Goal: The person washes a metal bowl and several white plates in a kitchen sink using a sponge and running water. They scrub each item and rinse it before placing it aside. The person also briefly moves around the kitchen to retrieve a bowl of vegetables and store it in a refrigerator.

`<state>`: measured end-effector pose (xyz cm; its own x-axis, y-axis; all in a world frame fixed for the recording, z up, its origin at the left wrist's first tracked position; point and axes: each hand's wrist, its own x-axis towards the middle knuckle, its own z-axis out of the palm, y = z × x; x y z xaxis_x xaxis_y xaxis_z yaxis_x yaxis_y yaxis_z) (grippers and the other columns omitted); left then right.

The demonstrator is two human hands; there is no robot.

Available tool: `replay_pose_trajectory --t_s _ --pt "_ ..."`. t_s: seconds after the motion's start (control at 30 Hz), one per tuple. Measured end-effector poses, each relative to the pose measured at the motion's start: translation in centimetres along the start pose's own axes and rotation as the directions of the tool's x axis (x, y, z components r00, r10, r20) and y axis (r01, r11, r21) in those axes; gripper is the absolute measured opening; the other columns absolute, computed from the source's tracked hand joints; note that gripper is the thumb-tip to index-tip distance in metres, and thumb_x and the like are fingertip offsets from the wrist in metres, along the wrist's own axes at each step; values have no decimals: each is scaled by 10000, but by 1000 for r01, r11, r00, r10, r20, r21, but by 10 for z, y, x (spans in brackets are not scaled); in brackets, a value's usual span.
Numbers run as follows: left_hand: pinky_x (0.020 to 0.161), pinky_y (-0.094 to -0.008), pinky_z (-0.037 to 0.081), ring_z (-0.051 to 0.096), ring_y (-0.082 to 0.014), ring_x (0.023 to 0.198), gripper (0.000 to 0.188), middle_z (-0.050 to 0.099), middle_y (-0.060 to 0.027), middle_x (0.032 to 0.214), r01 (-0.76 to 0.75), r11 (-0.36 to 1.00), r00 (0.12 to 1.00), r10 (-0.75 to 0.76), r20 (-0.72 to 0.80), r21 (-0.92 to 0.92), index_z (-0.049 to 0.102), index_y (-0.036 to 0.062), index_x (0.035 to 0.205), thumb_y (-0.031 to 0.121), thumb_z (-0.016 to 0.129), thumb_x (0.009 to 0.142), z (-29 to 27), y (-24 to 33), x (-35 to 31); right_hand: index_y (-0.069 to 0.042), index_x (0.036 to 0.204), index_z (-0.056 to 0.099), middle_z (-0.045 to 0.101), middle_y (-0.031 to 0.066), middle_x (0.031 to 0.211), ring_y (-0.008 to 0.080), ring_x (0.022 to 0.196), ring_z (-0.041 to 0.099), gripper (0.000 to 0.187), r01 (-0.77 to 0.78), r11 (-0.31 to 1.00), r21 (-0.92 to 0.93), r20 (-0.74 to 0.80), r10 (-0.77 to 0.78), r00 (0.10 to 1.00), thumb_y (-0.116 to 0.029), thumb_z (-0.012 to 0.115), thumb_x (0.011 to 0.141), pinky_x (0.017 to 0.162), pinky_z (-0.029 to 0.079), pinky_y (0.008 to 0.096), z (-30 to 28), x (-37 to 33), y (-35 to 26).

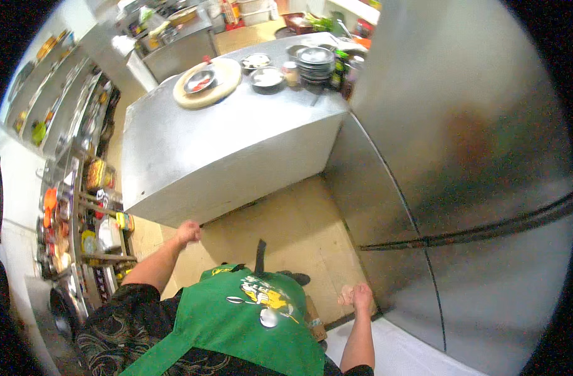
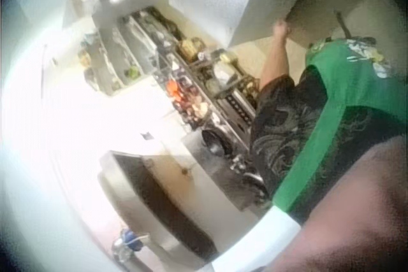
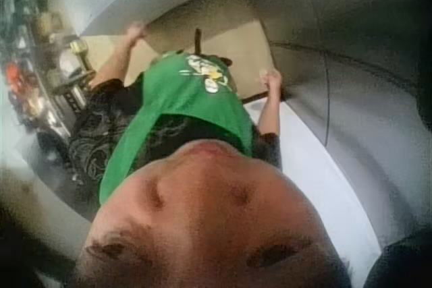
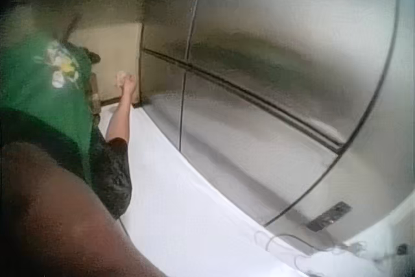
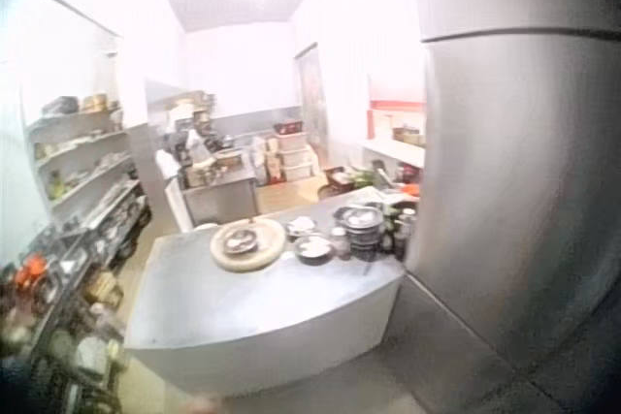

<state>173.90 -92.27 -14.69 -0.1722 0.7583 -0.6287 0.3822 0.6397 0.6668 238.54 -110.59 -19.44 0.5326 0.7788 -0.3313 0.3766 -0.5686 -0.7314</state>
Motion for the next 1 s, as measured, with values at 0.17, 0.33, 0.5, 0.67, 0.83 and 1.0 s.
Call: replay_pose_trajectory --t_s 0.17,0.33,0.5,0.67,0.83,1.0 --pt "732 -397 493 604 -310 827 250 635 -145 894 -114 698 928 -178 326 707 663 75 859 209 630 650 -69 -237 -68 14 971 549 582 89 772 192 658 551 250 -198 980 5 353 183 917 -150 523 783 529 429 326 100 -29 -168" --pt "687 -373 498 612 -288 788 219 629 -114 936 70 926 981 -130 141 370 633 70 908 182 616 721 -163 -459 -122 -29 1128 541 587 69 843 144 680 563 367 -298 936 190 538 155 828 -99 553 767 514 443 280 224 -96 -263" --pt "442 -338 422 476 -200 529 76 455 -49 597 476 556 726 -685 -52 -681 471 85 710 88 496 782 -190 -363 -166 1 1087 568 603 64 931 142 809 579 317 -3 962 272 570 -159 806 -59 544 776 693 470 253 312 -103 -377" --pt "517 -292 469 494 -180 539 31 493 -57 687 266 500 841 -538 -55 -824 476 76 805 100 472 824 -226 -384 -157 9 1144 523 578 61 953 133 808 554 386 405 856 321 381 -508 772 -117 570 782 710 462 273 370 -47 -508" --pt "545 -265 455 516 -144 591 79 506 -29 718 218 564 801 -569 -183 -797 502 58 868 97 501 799 -247 -284 -168 10 1127 520 583 112 947 200 753 535 339 495 849 187 196 -526 828 -102 516 807 645 437 321 464 20 -569" --pt "581 -276 467 548 -165 695 286 537 -60 812 255 646 748 -603 -276 -720 485 29 1092 84 504 812 -272 -334 -204 -33 744 554 533 126 730 311 751 474 111 966 243 85 -64 -967 248 -18 444 749 760 369 424 629 -81 -576"
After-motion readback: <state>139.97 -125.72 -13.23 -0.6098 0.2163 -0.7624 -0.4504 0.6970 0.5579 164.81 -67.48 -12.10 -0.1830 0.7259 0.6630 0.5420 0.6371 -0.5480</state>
